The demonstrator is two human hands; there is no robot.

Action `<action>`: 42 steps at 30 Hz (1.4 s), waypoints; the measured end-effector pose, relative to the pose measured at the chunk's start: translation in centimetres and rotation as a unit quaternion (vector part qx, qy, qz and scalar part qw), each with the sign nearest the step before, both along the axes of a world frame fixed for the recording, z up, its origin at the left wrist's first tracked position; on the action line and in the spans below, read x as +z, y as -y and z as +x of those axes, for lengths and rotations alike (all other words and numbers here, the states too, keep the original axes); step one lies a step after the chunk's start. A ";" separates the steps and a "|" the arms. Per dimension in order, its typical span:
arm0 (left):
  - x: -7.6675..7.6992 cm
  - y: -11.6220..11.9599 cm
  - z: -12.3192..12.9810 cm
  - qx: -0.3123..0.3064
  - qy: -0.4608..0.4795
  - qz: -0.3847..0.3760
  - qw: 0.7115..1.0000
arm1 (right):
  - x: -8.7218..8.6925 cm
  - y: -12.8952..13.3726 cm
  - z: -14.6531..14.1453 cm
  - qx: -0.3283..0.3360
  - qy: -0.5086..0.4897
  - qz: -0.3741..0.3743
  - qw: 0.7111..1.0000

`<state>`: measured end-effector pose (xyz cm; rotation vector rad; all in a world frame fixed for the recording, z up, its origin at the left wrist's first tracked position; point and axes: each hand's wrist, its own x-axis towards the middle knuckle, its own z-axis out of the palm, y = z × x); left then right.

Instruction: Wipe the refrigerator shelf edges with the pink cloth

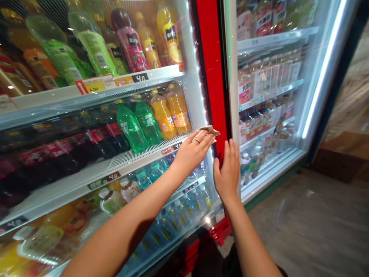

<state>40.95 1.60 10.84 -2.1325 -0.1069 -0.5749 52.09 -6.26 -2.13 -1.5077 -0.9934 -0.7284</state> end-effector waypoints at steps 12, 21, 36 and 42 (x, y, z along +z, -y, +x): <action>1.0 1.8 6.4 0.008 -0.077 -0.034 0.996 | -2.6 -1.1 3.3 -0.009 -0.067 0.011 0.998; 2.1 0.4 8.6 -0.002 0.012 -0.034 0.999 | -3.1 -0.3 4.1 -0.020 -0.069 0.001 0.997; 0.9 0.1 7.8 -0.016 -0.011 -0.021 1.000 | -3.3 -0.4 3.7 0.005 -0.102 -0.010 0.995; -1.8 0.4 5.5 -0.014 -0.064 -0.024 0.998 | -4.2 -1.1 3.6 0.037 -0.111 -0.045 0.992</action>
